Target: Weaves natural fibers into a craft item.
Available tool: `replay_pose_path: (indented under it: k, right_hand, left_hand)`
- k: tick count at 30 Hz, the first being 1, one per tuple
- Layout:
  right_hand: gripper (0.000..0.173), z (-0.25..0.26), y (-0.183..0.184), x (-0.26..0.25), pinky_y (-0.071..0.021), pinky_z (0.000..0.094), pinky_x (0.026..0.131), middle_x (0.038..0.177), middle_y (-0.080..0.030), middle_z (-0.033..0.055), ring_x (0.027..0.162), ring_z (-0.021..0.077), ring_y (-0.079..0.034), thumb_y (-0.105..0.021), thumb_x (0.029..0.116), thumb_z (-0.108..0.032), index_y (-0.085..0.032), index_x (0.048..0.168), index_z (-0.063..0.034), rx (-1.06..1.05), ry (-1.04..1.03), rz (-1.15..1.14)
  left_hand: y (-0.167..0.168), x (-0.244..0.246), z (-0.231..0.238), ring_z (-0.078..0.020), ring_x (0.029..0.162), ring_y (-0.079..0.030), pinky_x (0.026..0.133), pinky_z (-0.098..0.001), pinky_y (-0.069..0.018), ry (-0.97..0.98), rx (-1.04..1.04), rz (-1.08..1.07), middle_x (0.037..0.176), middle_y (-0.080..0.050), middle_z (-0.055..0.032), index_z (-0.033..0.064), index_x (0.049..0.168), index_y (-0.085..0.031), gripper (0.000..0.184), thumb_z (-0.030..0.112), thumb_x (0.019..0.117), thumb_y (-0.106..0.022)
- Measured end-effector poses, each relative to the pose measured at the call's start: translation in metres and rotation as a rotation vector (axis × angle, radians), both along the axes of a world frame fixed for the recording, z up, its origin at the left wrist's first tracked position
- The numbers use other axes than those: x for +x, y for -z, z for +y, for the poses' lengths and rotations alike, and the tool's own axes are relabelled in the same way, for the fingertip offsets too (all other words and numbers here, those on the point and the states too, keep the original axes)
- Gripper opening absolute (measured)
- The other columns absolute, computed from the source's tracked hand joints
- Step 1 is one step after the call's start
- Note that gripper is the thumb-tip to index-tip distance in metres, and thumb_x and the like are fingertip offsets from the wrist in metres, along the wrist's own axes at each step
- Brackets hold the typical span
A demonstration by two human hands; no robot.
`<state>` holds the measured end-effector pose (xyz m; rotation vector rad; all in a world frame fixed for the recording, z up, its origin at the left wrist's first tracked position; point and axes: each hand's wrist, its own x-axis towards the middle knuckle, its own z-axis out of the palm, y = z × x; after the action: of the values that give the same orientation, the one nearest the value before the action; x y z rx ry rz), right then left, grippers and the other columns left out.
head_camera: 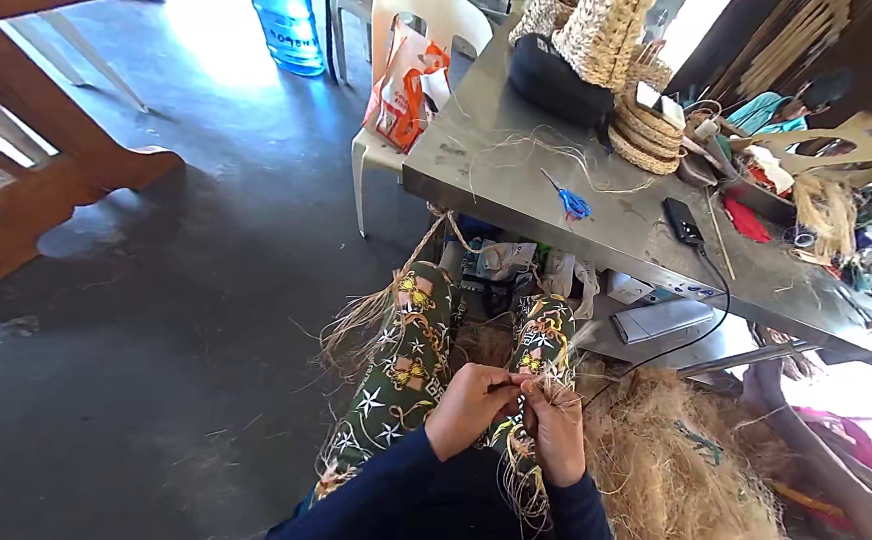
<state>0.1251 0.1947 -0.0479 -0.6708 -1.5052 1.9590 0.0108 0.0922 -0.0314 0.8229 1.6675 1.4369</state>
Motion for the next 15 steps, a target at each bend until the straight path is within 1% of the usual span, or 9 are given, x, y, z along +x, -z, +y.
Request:
replay_pose_path:
  k: [2, 3, 5, 6, 8, 10, 12, 13, 15]
  right_hand:
    - [0.018, 0.006, -0.001, 0.003, -0.0391, 0.0150, 0.041, 0.062, -0.062, -0.0042, 0.044, -0.0034, -0.044, -0.060, 0.0965, -0.001, -0.072, 0.109, 0.0034, -0.024, -0.006, 0.046]
    - [0.024, 0.013, -0.002, 0.005, -0.0375, 0.0160, 0.041, 0.060, -0.057, -0.0071, 0.043, -0.0029, -0.041, -0.058, 0.0968, -0.004, -0.068, 0.117, 0.0029, -0.042, 0.004, 0.073]
    - [0.027, 0.029, -0.008, 0.014, -0.0340, 0.0161, 0.039, 0.054, -0.047, -0.0118, 0.040, -0.0027, -0.037, -0.049, 0.1009, -0.008, -0.064, 0.122, -0.0022, -0.082, 0.048, 0.141]
    - [0.026, 0.038, -0.010, 0.019, -0.0332, 0.0159, 0.038, 0.053, -0.044, -0.0122, 0.039, -0.0024, -0.036, -0.046, 0.1038, -0.010, -0.064, 0.121, -0.0038, -0.118, 0.082, 0.176]
    - [0.026, 0.047, -0.015, 0.027, -0.0319, 0.0158, 0.037, 0.051, -0.043, -0.0112, 0.038, -0.0019, -0.035, -0.042, 0.1052, -0.009, -0.066, 0.113, -0.0051, -0.194, 0.165, 0.219]
    - [0.025, 0.047, -0.019, 0.033, -0.0309, 0.0156, 0.037, 0.051, -0.043, -0.0098, 0.038, -0.0017, -0.035, -0.043, 0.1040, -0.006, -0.068, 0.105, -0.0050, -0.203, 0.211, 0.216]
    - [0.021, 0.040, -0.020, 0.037, -0.0313, 0.0155, 0.038, 0.053, -0.048, -0.0087, 0.040, -0.0026, -0.036, -0.052, 0.0993, -0.004, -0.073, 0.100, -0.0047, -0.102, 0.165, 0.214]
    - [0.018, 0.036, -0.021, 0.039, -0.0330, 0.0148, 0.039, 0.057, -0.055, -0.0081, 0.042, -0.0036, -0.038, -0.058, 0.0967, -0.005, -0.076, 0.098, -0.0060, -0.009, 0.117, 0.223]
    - [0.012, 0.028, -0.024, 0.037, -0.0415, 0.0125, 0.048, 0.074, -0.071, -0.0070, 0.052, -0.0068, -0.050, -0.068, 0.0938, -0.008, -0.080, 0.096, -0.0091, 0.251, 0.061, 0.227]
  left_hand:
    - [0.000, -0.002, -0.001, -0.0009, 0.067, -0.066, 0.067, -0.0196, -0.0569, -0.012, -0.019, -0.038, 0.078, -0.071, 0.0026, 0.0013, 0.101, -0.074, 0.014, 0.009, 0.1010, -0.062]
    - [0.000, -0.003, -0.001, -0.0017, 0.066, -0.066, 0.066, -0.0199, -0.0571, -0.034, -0.013, -0.068, 0.077, -0.070, 0.0028, 0.0011, 0.100, -0.073, 0.013, 0.007, 0.1010, -0.061]
    - [-0.001, -0.005, -0.001, -0.0035, 0.064, -0.066, 0.064, -0.0203, -0.0577, -0.088, 0.020, -0.159, 0.075, -0.069, 0.0031, 0.0013, 0.100, -0.070, 0.012, 0.004, 0.1017, -0.059]
    - [-0.002, -0.005, -0.001, -0.0043, 0.063, -0.066, 0.062, -0.0205, -0.0580, -0.106, 0.036, -0.205, 0.074, -0.068, 0.0030, 0.0015, 0.100, -0.068, 0.012, 0.003, 0.1024, -0.057]
    - [-0.005, -0.004, -0.002, -0.0038, 0.060, -0.063, 0.058, -0.0193, -0.0553, -0.121, 0.054, -0.251, 0.075, -0.066, 0.0030, 0.0021, 0.101, -0.067, 0.013, 0.002, 0.1034, -0.054]
    - [-0.006, -0.001, -0.001, -0.0008, 0.055, -0.055, 0.052, -0.0158, -0.0469, -0.125, 0.086, -0.265, 0.073, -0.064, 0.0046, 0.0034, 0.100, -0.067, 0.014, 0.002, 0.1032, -0.053]
    - [-0.009, 0.004, 0.001, 0.0005, 0.053, -0.051, 0.049, -0.0146, -0.0417, -0.127, 0.122, -0.283, 0.072, -0.064, 0.0050, 0.0037, 0.099, -0.067, 0.015, 0.001, 0.1031, -0.052]
    - [-0.009, 0.007, 0.001, 0.0005, 0.053, -0.051, 0.049, -0.0144, -0.0415, -0.131, 0.137, -0.270, 0.072, -0.064, 0.0050, 0.0036, 0.098, -0.067, 0.016, 0.002, 0.1031, -0.052]
    - [-0.011, 0.013, 0.003, 0.0005, 0.053, -0.052, 0.050, -0.0147, -0.0424, -0.162, 0.140, -0.170, 0.072, -0.064, 0.0051, 0.0032, 0.099, -0.067, 0.014, 0.003, 0.1029, -0.054]
